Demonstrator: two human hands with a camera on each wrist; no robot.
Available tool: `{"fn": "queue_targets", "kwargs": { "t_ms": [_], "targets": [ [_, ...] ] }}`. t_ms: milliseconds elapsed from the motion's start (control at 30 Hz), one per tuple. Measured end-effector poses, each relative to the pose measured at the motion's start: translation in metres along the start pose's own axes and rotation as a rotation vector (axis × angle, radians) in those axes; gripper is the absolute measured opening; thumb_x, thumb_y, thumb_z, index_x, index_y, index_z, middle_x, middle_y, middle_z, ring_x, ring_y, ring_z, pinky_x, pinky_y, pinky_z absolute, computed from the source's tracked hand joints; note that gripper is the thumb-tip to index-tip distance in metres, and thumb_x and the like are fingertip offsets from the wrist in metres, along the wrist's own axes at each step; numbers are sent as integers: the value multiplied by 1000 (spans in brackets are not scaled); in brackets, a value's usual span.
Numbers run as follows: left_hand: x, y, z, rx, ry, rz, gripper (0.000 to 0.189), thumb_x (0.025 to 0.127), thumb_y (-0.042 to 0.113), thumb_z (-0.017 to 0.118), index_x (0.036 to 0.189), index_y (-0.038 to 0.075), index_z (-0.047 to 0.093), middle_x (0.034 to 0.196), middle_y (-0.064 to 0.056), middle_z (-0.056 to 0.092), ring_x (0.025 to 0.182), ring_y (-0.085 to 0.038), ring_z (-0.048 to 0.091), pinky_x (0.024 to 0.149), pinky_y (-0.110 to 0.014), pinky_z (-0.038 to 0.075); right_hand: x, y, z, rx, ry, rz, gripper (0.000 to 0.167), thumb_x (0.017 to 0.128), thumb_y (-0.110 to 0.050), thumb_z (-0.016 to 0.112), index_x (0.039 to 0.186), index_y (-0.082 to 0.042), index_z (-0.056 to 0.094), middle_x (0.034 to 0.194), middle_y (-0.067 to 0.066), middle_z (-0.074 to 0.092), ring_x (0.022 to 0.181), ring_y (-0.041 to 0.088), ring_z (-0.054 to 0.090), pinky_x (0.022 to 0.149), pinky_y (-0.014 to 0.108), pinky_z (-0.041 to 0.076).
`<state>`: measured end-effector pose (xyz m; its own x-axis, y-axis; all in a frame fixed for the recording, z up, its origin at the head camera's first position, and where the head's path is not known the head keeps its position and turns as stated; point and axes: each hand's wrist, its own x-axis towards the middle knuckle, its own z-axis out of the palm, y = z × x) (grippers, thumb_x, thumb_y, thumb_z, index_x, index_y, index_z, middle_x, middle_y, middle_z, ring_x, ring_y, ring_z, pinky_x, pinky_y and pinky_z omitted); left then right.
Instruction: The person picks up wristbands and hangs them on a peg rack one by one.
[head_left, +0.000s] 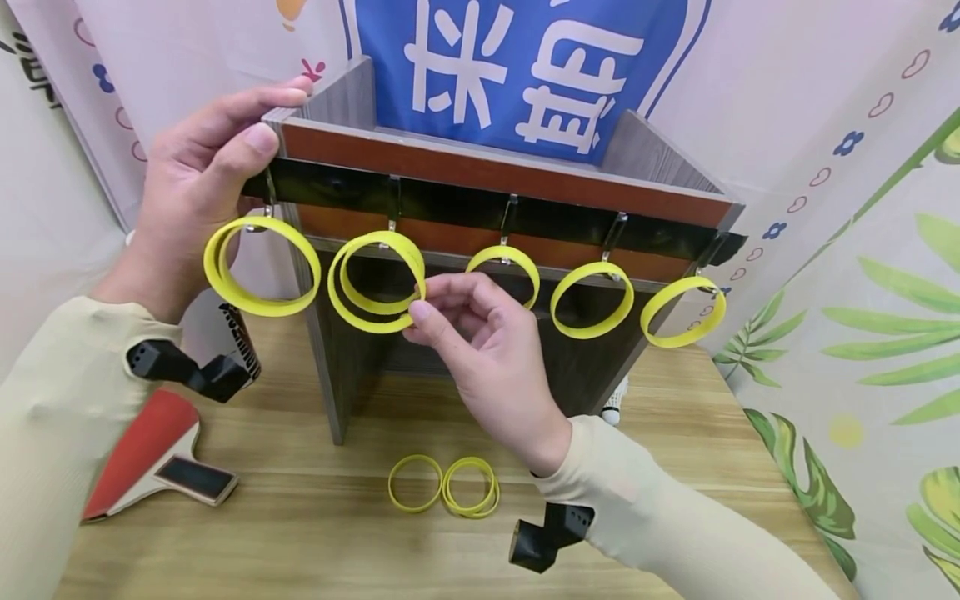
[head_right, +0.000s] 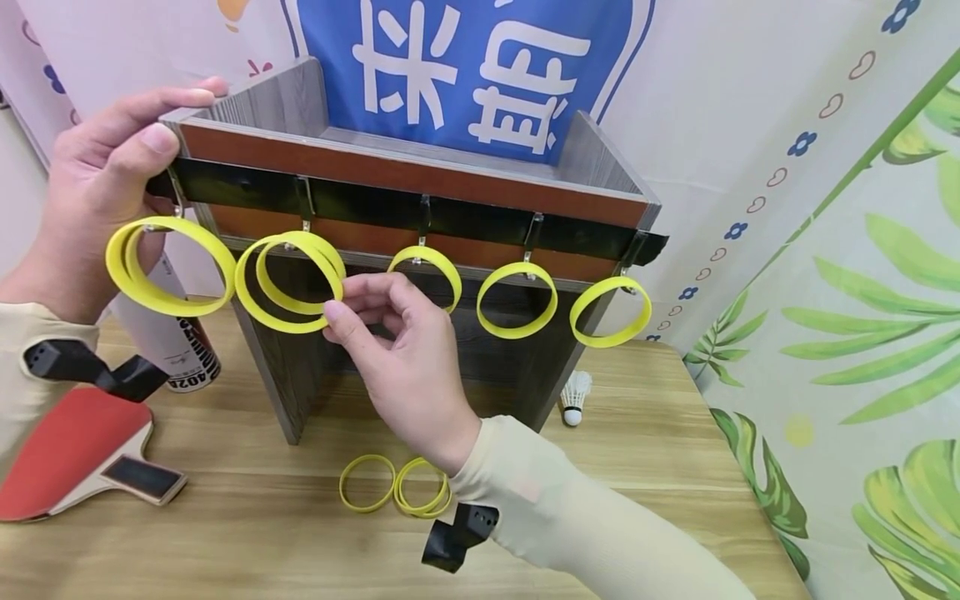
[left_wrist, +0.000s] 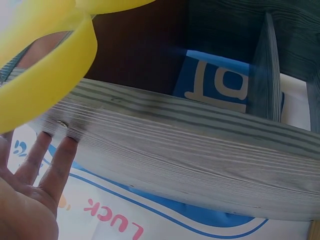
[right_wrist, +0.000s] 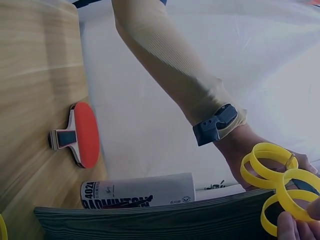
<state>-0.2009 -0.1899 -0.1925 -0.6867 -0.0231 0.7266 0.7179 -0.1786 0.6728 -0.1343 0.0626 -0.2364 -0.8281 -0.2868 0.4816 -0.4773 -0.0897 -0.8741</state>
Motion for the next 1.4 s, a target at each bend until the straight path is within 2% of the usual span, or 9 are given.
{"fn": "queue_targets", "kwargs": {
  "t_ms": [167,367,433,600,700,833,1000,1200,1400],
  "targets": [
    [0,-1,1,4,1,14,37,98,11,63,131,-1,70,147,-10,66,149,-24,48,96,-16,57,0,2,-1,-18,-11,-7,21,99,3,64,118,12,64,114,28,68,89,19,74,88,37,66],
    [0,-2,1,33,9,45,37,97,11,62,130,-3,70,145,-10,67,150,-22,48,117,-19,43,-1,2,-1,-31,-19,-5,21,99,2,64,119,11,66,113,30,69,93,38,74,87,37,66],
    [0,-2,1,33,12,42,37,97,11,62,130,-3,70,145,-10,67,149,-22,48,113,-17,47,-1,2,-1,-35,-19,-3,22,99,2,64,119,11,66,111,29,70,93,40,74,87,37,66],
    [1,-3,0,23,8,50,36,97,10,62,129,-3,71,144,-11,68,150,-23,48,120,-20,41,-1,2,-2,-40,-20,-1,22,99,2,64,119,12,65,110,30,70,94,43,74,87,38,66],
    [0,-1,1,25,6,33,37,97,11,62,130,-2,70,146,-10,67,149,-24,48,116,-19,45,-2,2,-2,-42,-20,10,22,98,3,65,118,12,65,110,30,71,95,45,74,88,37,66],
    [-1,0,0,29,7,8,38,98,13,63,132,-1,70,149,-9,65,147,-24,49,97,-15,56,-4,3,-3,-53,-24,31,22,98,2,66,118,11,66,110,29,72,96,44,75,89,36,66],
    [-1,0,1,11,8,10,37,97,13,64,131,-2,70,148,-10,65,145,-25,51,94,-16,57,-10,4,-6,-57,-44,51,22,98,3,65,119,11,65,111,30,71,97,44,75,89,36,66],
    [-1,0,3,-1,11,22,36,97,12,65,129,-2,71,146,-11,67,150,-25,46,97,-15,55,-17,8,-10,-43,-64,75,22,97,3,65,118,11,66,110,30,71,93,27,78,88,37,66],
    [0,-1,1,16,9,20,37,97,13,63,131,-3,70,148,-10,65,150,-25,46,102,-17,54,-26,13,-16,-45,-149,120,21,99,1,64,118,9,68,108,31,71,87,7,75,86,38,66]
  ]
}}
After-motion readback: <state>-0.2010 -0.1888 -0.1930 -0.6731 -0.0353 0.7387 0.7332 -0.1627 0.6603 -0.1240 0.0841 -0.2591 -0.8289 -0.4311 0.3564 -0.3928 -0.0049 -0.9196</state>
